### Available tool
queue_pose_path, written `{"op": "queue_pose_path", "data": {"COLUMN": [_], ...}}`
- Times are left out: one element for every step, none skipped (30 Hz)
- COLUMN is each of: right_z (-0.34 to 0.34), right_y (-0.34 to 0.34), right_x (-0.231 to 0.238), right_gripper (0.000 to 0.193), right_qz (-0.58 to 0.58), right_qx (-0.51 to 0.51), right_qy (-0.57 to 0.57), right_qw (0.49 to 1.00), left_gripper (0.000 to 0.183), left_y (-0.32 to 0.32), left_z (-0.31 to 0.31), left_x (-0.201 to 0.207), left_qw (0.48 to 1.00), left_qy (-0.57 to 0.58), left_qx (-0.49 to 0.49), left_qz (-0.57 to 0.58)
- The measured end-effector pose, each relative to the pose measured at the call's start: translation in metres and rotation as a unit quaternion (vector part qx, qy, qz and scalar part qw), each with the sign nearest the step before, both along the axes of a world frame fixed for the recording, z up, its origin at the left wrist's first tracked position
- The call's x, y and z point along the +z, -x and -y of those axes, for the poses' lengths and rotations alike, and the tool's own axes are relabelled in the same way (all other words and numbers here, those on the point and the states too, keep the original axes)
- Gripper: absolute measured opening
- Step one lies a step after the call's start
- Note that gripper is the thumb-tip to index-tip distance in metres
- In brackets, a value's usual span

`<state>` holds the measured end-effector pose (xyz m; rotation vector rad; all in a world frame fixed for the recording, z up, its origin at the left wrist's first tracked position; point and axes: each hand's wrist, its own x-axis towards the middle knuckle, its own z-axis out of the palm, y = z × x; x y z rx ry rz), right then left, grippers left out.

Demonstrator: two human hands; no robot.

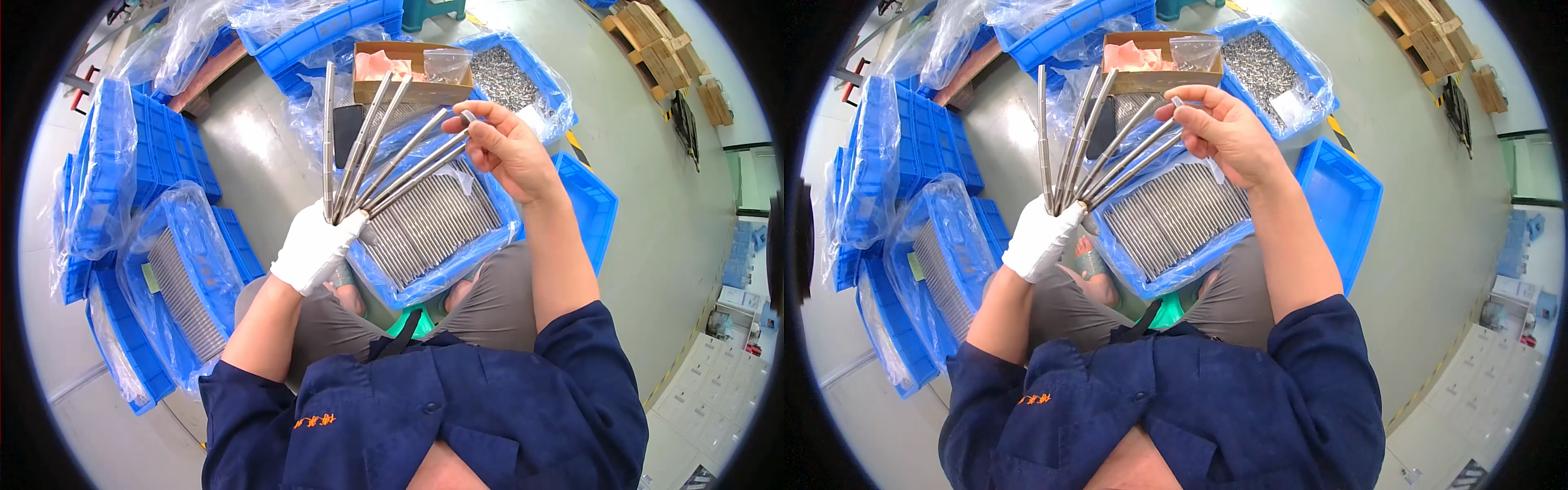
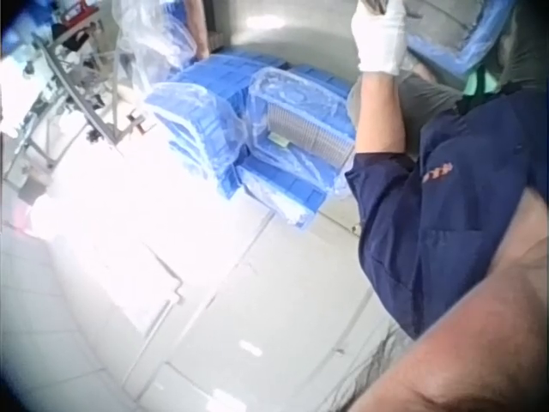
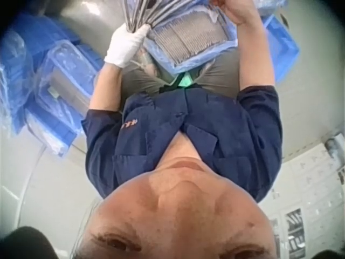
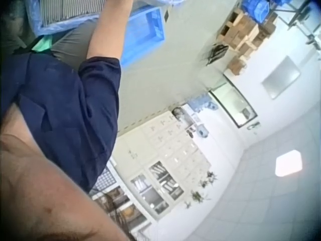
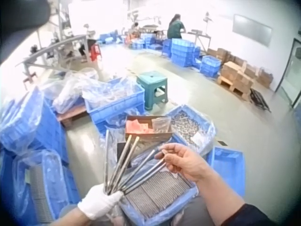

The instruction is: Sorting and inspecting individual metal rods from one collection and organizing them into blue industrial crates.

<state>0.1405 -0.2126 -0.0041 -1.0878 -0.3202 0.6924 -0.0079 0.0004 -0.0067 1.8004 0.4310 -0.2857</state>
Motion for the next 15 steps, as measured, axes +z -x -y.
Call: {"op": "queue_pose_path", "data": {"right_z": [0.0,0.001,0.0,0.0,0.0,0.001,0.002,0.002,0.002,0.002,0.001,0.0,-0.002,-0.003,-0.009], "right_y": [0.001,0.001,0.001,0.002,0.002,0.002,0.002,0.002,0.001,0.001,0.001,0.002,0.004,0.007,0.013], "right_x": [-0.001,0.001,0.002,0.004,0.004,0.004,0.004,0.003,0.003,0.004,0.004,0.006,0.007,0.008,0.006], "right_gripper": [0.024,0.024,0.024,0.024,0.024,0.024,0.024,0.025,0.025,0.025,0.026,0.026,0.027,0.028,0.028], "right_qz": [-0.006,-0.02,-0.02,-0.036,-0.053,-0.053,-0.048,-0.042,-0.043,-0.024,-0.005,-0.005,0.016,0.037,0.037], "right_qx": [0.034,0.04,0.042,0.044,0.046,0.046,0.053,0.06,0.062,0.052,0.042,0.045,0.03,0.016,0.018], "right_qy": [-0.027,-0.027,-0.028,-0.038,-0.049,-0.048,-0.049,-0.05,-0.049,-0.011,0.027,0.028,0.056,0.083,0.083], "right_qw": [0.999,0.999,0.999,0.998,0.996,0.996,0.996,0.996,0.996,0.998,0.999,0.999,0.998,0.996,0.996], "left_gripper": [0.019,0.02,0.02,0.02,0.021,0.021,0.02,0.02,0.02,0.02,0.02,0.02,0.02,0.02,0.02], "left_y": [0.0,0.0,-0.001,-0.002,-0.003,-0.003,-0.002,-0.002,-0.001,0.0,0.001,0.001,0.0,0.0,0.001], "left_z": [0.001,0.001,0.002,0.002,0.002,0.002,0.001,0.0,-0.001,-0.002,-0.002,-0.002,-0.002,-0.002,-0.001], "left_x": [-0.001,-0.001,0.001,0.006,0.009,0.007,0.004,0.001,-0.001,-0.004,-0.005,-0.005,-0.004,-0.004,-0.003], "left_qw": [1.0,1.0,1.0,1.0,0.999,0.999,0.999,0.999,0.999,0.999,0.998,0.998,0.998,0.998,0.998], "left_qy": [0.0,0.0,0.0,-0.022,-0.043,-0.042,-0.04,-0.039,-0.039,-0.046,-0.053,-0.053,-0.054,-0.054,-0.054], "left_qx": [0.006,0.013,0.014,0.008,0.001,0.001,0.002,0.003,0.005,0.01,0.016,0.019,0.021,0.024,0.027], "left_qz": [0.001,0.001,0.001,-0.005,-0.012,-0.012,0.0,0.013,0.013,0.018,0.022,0.022,0.016,0.011,0.011]}}
